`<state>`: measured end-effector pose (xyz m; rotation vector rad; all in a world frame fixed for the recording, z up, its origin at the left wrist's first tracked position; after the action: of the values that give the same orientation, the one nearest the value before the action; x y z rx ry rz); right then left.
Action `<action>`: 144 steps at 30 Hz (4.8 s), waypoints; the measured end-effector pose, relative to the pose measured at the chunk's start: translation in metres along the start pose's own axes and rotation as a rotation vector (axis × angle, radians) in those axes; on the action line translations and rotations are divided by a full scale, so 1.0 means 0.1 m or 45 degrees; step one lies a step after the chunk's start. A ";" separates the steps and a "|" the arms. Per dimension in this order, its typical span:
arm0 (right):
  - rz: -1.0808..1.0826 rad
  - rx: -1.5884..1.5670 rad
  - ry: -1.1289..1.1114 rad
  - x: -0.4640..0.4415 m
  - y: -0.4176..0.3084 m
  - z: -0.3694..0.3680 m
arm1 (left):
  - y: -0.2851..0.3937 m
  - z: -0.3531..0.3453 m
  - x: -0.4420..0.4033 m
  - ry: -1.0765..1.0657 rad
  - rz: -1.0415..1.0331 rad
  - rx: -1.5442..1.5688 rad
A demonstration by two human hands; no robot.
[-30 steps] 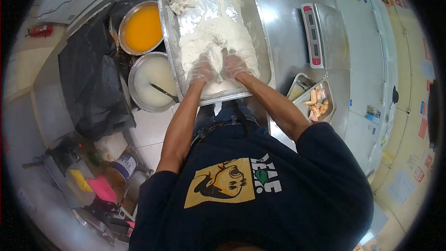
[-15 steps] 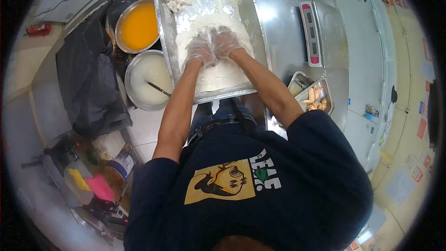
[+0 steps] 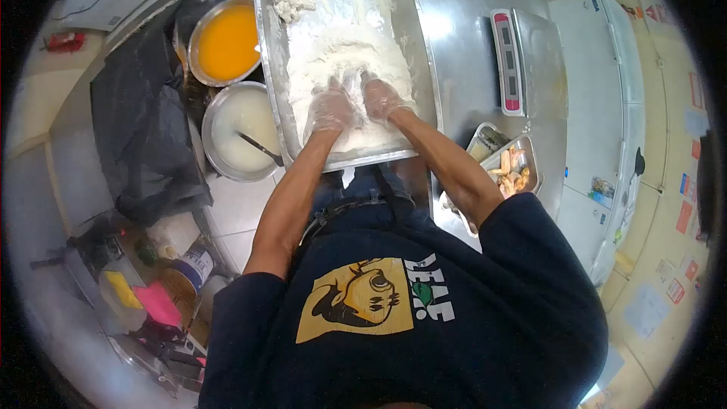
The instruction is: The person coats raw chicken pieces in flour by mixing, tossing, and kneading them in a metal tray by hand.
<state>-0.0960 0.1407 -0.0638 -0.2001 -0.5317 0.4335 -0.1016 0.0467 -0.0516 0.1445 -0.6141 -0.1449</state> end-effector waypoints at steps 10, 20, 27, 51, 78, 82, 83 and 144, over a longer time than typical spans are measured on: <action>0.075 -0.138 -0.237 0.27 0.10 0.15 | -0.09 0.53 0.34 0.169 -0.149 -0.114; 0.034 -0.132 -0.054 0.25 0.21 0.30 | -0.26 0.16 -0.14 -0.265 -0.186 -0.183; 0.062 0.338 0.696 0.20 -0.17 0.43 | -0.12 0.11 0.00 0.446 -0.049 -0.041; -0.345 -0.236 -0.071 0.43 -0.19 0.08 | -0.23 -0.26 0.23 0.399 0.080 -0.127; 0.017 -0.103 -0.176 0.45 0.01 0.17 | -0.28 0.50 0.51 -0.059 0.172 -0.073; -0.280 0.262 0.296 0.32 -0.15 0.06 | 0.04 0.28 0.37 -0.002 0.028 -0.207; -0.285 0.262 0.287 0.29 -0.07 0.08 | 0.04 0.23 0.30 -0.010 0.023 -0.205; -0.385 -0.504 -0.039 0.31 -0.01 -0.14 | -0.28 -0.34 -0.03 -0.077 -0.014 -0.166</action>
<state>-0.0641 0.1523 -0.0620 -0.4864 -0.6638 0.0328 -0.0868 0.0227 -0.0853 0.0173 -0.6620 -0.1999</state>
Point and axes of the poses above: each hand's wrist, its own x-axis away from the middle knuckle, its own z-axis out of the back of the hand, y = z × x, the point moved 8 cm from there along -x, towards the middle knuckle, and after that the axes turned 15 degrees about z, right-handed, at the moved point
